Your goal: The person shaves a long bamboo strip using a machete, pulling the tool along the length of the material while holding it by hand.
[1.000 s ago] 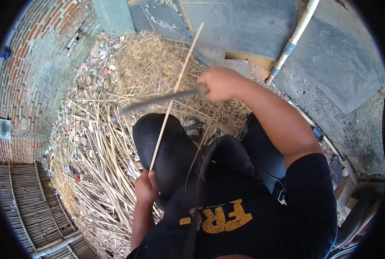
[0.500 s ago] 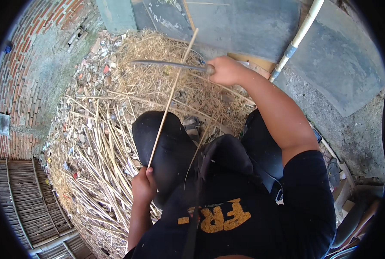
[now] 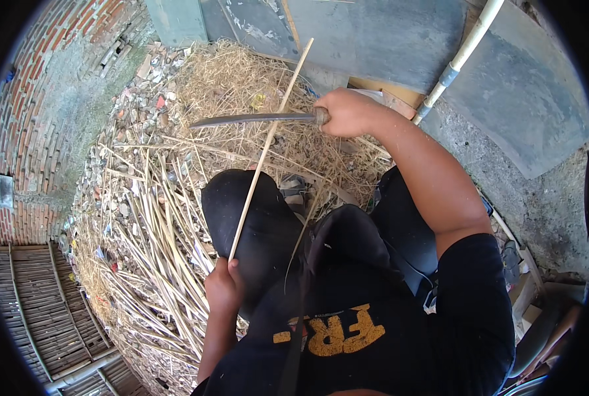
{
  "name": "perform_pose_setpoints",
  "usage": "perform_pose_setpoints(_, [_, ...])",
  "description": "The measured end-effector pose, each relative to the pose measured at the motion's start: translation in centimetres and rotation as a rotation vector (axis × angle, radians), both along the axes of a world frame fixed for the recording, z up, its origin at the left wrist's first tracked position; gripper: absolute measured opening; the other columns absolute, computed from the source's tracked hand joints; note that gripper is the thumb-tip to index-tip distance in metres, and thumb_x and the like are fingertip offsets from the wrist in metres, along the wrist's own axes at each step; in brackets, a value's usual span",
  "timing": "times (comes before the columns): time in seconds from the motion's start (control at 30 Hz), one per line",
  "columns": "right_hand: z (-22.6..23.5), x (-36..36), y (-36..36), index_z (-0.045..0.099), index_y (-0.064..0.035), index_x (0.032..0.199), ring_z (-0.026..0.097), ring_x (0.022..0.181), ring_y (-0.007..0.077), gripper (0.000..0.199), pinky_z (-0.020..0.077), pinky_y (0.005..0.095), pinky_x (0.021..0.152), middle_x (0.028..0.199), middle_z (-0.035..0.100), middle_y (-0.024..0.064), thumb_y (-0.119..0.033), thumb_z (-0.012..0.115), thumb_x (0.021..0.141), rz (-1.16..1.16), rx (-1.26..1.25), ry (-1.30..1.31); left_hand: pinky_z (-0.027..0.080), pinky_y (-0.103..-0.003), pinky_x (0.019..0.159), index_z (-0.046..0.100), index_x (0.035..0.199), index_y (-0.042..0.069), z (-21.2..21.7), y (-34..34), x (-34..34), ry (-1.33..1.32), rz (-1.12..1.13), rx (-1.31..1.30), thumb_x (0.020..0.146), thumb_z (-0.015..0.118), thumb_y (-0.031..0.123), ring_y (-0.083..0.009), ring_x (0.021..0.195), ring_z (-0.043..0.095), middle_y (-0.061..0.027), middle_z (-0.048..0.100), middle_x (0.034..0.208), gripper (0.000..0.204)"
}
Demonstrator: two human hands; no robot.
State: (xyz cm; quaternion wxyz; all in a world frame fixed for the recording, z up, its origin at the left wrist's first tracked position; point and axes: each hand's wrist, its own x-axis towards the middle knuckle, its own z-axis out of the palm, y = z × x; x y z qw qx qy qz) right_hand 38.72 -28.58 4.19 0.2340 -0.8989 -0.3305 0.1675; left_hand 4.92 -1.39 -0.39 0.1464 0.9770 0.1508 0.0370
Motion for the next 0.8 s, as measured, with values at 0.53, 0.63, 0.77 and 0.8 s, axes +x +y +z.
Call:
perform_pose_setpoints(0.53, [0.3, -2.9, 1.4, 0.069, -0.0096, 0.087, 0.067, 0.081, 0.0344, 0.015, 0.0514, 0.0465, 0.070, 0.080, 0.068, 0.0144, -0.013, 0.063, 0.073, 0.075, -0.023, -0.013, 0.044, -0.057, 0.054, 0.051, 0.080, 0.003, 0.1, 0.4, -0.6, 0.034, -0.002, -0.026, 0.101, 0.050, 0.028, -0.0483, 0.059, 0.059, -0.0252, 0.058, 0.061, 0.033])
perform_pose_setpoints(0.63, [-0.3, -2.2, 1.3, 0.069, -0.0090, 0.089, 0.067, 0.082, 0.0356, 0.017, 0.0515, 0.0472, 0.071, 0.081, 0.068, 0.0148, -0.013, 0.063, 0.073, 0.132, -0.007, -0.120, 0.044, -0.056, 0.054, 0.051, 0.079, 0.003, -0.3, 0.5, 0.1, 0.004, -0.004, -0.063, 0.101, 0.050, 0.028, -0.0482, 0.059, 0.059, -0.0252, 0.057, 0.060, 0.033])
perform_pose_setpoints(0.77, [-1.5, -0.1, 0.2, 0.069, -0.0084, 0.091, 0.067, 0.084, 0.0359, 0.019, 0.0519, 0.0479, 0.073, 0.082, 0.068, 0.0153, -0.013, 0.063, 0.074, 0.001, -0.032, 0.000, 0.044, -0.055, 0.055, 0.050, 0.078, 0.003, 0.2, 0.4, 0.4, 0.035, -0.012, -0.055, 0.102, 0.050, 0.028, -0.0484, 0.060, 0.059, -0.0250, 0.057, 0.060, 0.035])
perform_pose_setpoints(0.8, [-1.2, -0.6, 0.3, 0.069, -0.0082, 0.091, 0.067, 0.084, 0.0360, 0.019, 0.0522, 0.0479, 0.073, 0.083, 0.068, 0.0154, -0.013, 0.063, 0.074, 0.015, -0.030, -0.027, 0.044, -0.055, 0.055, 0.050, 0.078, 0.003, 0.2, 0.4, 0.2, 0.029, -0.011, -0.053, 0.102, 0.050, 0.028, -0.0484, 0.060, 0.059, -0.0250, 0.057, 0.060, 0.035])
